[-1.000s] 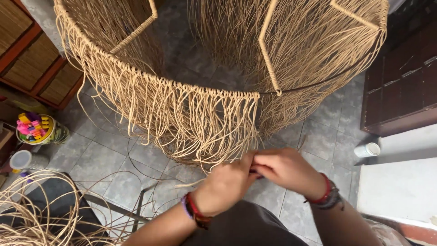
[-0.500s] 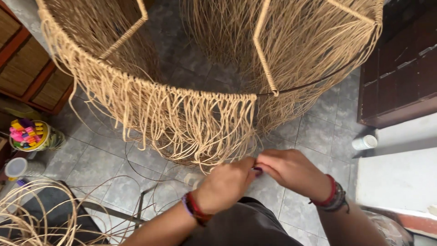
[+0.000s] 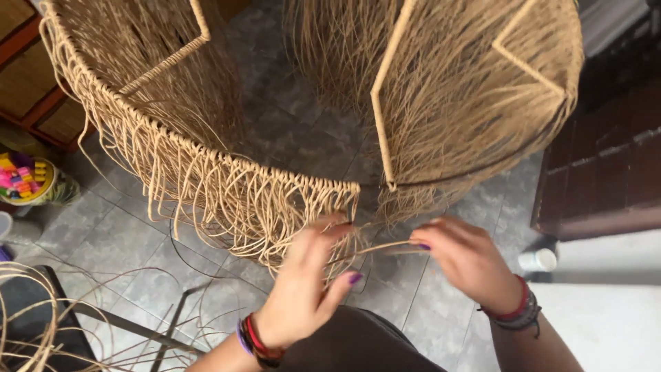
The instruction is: Weaving straw strands around a metal frame to create a furniture piece, likely a lampshade or chair component.
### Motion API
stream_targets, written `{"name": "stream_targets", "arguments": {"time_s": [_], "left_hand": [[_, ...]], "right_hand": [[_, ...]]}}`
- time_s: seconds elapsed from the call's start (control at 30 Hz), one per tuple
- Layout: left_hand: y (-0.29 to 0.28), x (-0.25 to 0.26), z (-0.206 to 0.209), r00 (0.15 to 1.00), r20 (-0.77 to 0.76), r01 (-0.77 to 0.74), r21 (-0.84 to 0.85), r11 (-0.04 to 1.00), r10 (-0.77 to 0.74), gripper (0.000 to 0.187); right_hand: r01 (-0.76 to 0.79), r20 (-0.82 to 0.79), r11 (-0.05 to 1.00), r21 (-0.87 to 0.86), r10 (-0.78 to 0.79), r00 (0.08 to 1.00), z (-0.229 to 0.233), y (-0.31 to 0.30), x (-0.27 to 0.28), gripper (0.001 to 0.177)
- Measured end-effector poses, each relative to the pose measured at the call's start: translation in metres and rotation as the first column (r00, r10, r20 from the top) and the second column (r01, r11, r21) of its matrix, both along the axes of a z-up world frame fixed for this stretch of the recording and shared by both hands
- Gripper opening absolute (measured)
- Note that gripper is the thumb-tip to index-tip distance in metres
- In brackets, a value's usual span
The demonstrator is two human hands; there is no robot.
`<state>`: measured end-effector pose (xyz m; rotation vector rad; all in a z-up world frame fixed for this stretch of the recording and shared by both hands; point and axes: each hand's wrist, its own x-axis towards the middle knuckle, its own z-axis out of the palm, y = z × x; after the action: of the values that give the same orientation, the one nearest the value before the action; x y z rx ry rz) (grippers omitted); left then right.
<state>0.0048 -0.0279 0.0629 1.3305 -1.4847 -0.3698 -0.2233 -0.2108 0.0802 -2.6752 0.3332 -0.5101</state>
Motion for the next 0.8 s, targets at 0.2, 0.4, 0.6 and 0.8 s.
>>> {"name": "stream_targets", "arguments": {"time_s": [0.2, 0.4, 0.6, 0.8], "left_hand": [[-0.015, -0.024, -0.010, 0.960, 0.258, -0.019, -0.327, 0.945, 0.109, 0.025], [-0.077, -0.059, -0.073, 0.886, 0.377, -0.385, 0.271, 0.882, 0.271, 0.081], [-0.107, -0.066, -0.075, 0.806, 0.439, -0.541, 0.272, 0.796, 0.397, 0.087], [-0.094, -0.051, -0.091, 0.875, -0.446, -0.028, 0.343, 0.939, 0.189, 0.034]], "right_hand": [[0.238, 0.360, 0.916, 0.322, -0.351, 0.864, 0.021, -0.012, 0.070, 0.027], [0.130, -0.054, 0.917, -0.378, -0.162, 0.985, 0.003, -0.036, 0.110, 0.016], [-0.076, -0.420, 0.907, -0.415, -0.116, 0.900, 0.020, -0.050, 0.113, 0.020], [0.035, 0.083, 0.999, 0.037, -0.038, 0.996, 0.006, -0.003, 0.068, 0.056]]}}
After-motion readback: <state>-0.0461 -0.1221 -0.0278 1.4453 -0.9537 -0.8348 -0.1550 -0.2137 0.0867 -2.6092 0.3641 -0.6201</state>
